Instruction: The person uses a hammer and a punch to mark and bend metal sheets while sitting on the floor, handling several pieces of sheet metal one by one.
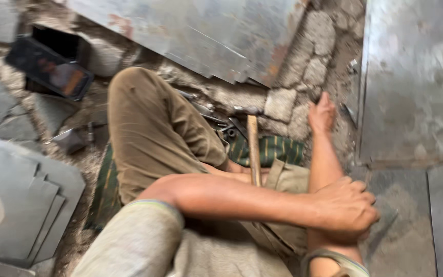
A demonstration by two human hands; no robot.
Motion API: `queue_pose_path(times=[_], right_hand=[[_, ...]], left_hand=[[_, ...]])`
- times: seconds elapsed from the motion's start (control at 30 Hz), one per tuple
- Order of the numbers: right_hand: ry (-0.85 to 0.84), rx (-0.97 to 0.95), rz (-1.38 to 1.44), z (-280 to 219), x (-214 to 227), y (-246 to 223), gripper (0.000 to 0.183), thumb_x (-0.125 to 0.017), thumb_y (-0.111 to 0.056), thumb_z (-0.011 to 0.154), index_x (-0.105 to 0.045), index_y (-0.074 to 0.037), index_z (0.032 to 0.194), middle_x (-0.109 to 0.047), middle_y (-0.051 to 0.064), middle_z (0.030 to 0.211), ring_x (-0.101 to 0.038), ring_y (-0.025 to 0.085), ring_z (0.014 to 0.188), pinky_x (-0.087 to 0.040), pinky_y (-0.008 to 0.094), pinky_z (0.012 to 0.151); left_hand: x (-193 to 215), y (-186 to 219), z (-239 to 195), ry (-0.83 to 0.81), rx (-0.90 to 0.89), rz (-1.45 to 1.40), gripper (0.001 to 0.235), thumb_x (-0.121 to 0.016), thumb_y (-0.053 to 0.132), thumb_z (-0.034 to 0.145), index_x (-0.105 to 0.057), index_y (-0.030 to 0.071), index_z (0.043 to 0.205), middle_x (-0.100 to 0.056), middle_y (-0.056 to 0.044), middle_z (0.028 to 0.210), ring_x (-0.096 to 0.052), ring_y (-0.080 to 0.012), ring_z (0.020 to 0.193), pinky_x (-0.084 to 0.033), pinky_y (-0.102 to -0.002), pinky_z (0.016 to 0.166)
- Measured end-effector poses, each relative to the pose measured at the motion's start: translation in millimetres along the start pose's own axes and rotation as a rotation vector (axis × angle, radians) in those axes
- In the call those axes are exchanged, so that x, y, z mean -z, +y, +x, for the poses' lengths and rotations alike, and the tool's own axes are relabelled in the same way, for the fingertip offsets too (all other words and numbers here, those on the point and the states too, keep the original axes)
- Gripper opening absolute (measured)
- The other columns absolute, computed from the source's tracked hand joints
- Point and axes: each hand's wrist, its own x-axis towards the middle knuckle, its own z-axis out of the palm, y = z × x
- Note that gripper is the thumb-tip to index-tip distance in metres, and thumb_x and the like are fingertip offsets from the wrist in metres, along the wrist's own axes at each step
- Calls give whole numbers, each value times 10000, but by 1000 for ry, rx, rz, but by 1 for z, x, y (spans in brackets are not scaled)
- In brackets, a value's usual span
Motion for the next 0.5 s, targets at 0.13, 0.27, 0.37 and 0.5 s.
queue_pose_path(times=[0.13, 0.27, 0.37, 0.5], right_hand=[[-227, -618, 746, -11, -22, -43, 310, -801, -86, 863, -623, -41, 1113, -758, 130, 1029, -754, 275, 896, -604, 422, 737], [-115, -433, 658, -13, -48, -67, 326, -840, -135, 857, -623, -19, 1070, -755, 140, 965, -740, 277, 831, -602, 450, 746], [132, -110, 162, -19, -46, -81, 441, -836, -235, 794, -641, 16, 1100, -748, 186, 990, -731, 308, 879, -603, 477, 746], [-195, -325, 269, -49, -22, -100, 203, -680, -219, 1046, -667, -22, 1094, -727, 136, 1001, -694, 275, 892, -596, 442, 763]], left_hand=[[1, 22, -20, -272, 102, -274, 264, -725, 383, 730, -738, 120, 733, -698, -97, 690, -686, -317, 692, -565, -463, 688], [7, -21, -19, -24, 170, -179, 259, -680, 328, 718, -720, 85, 800, -707, -136, 774, -701, -337, 748, -565, -457, 706], [19, -26, -20, 5, 225, -94, 367, -707, 413, 654, -716, 50, 704, -700, -182, 798, -701, -366, 798, -553, -491, 710], [28, 4, -42, -529, 324, -471, 370, -662, 436, 829, -771, 87, 888, -746, -190, 871, -735, -350, 826, -587, -473, 767]])
